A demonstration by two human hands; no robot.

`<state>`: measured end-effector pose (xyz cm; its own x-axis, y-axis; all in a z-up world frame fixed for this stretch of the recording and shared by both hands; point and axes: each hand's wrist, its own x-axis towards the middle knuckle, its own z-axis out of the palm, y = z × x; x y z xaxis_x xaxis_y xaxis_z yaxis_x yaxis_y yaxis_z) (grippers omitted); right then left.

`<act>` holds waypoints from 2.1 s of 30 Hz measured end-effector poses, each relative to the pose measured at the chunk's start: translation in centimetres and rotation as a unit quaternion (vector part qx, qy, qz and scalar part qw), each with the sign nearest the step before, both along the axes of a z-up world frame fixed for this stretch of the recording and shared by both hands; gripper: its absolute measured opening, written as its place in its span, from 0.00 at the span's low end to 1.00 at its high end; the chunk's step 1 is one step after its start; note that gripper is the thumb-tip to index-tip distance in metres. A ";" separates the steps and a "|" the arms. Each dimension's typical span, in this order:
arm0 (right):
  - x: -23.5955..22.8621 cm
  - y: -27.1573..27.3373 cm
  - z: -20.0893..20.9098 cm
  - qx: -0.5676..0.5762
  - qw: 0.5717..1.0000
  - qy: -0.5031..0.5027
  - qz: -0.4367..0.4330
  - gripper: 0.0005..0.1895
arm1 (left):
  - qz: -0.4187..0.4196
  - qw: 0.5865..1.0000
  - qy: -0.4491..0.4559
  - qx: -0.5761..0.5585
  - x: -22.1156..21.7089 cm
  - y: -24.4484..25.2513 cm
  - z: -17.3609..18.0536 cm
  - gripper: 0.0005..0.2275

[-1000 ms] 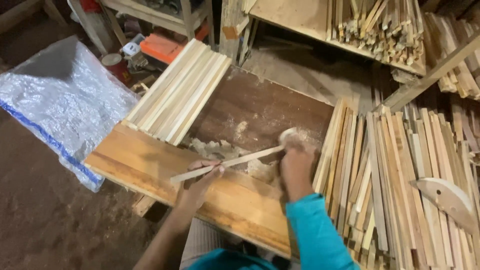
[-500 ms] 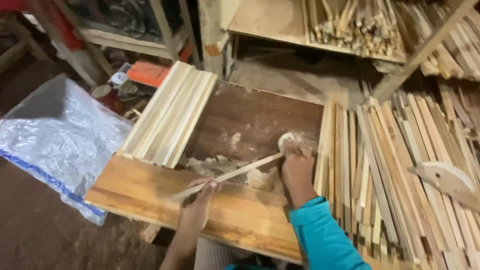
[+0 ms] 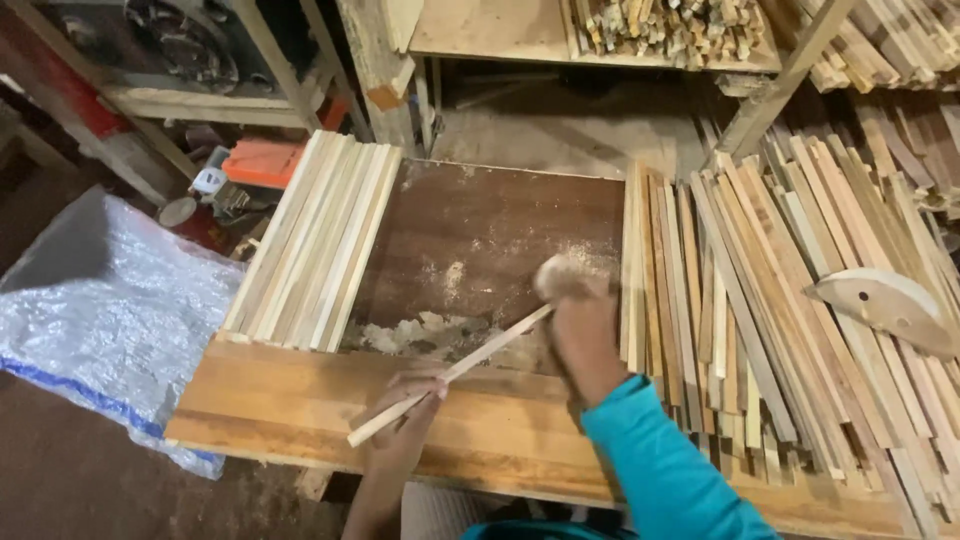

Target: Sanding thin wooden strips manually using a circular sanding disc on a workbench.

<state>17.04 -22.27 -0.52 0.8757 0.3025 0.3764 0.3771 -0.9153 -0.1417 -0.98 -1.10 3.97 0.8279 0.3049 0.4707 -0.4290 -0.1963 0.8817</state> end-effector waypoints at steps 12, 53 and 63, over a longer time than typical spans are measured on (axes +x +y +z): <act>-0.2 0.0 0.5 0.566 0.750 0.333 -0.081 0.31 | -0.016 0.998 -0.061 -0.011 0.9 0.4 -0.4 0.04; 13.5 34.5 10.7 0.106 0.936 0.335 0.024 0.25 | 0.361 0.848 0.171 0.349 4.7 16.9 -1.4 0.16; 13.9 35.1 8.7 0.112 0.932 0.338 0.070 0.19 | 0.565 0.638 0.155 0.500 4.2 21.0 -6.8 0.40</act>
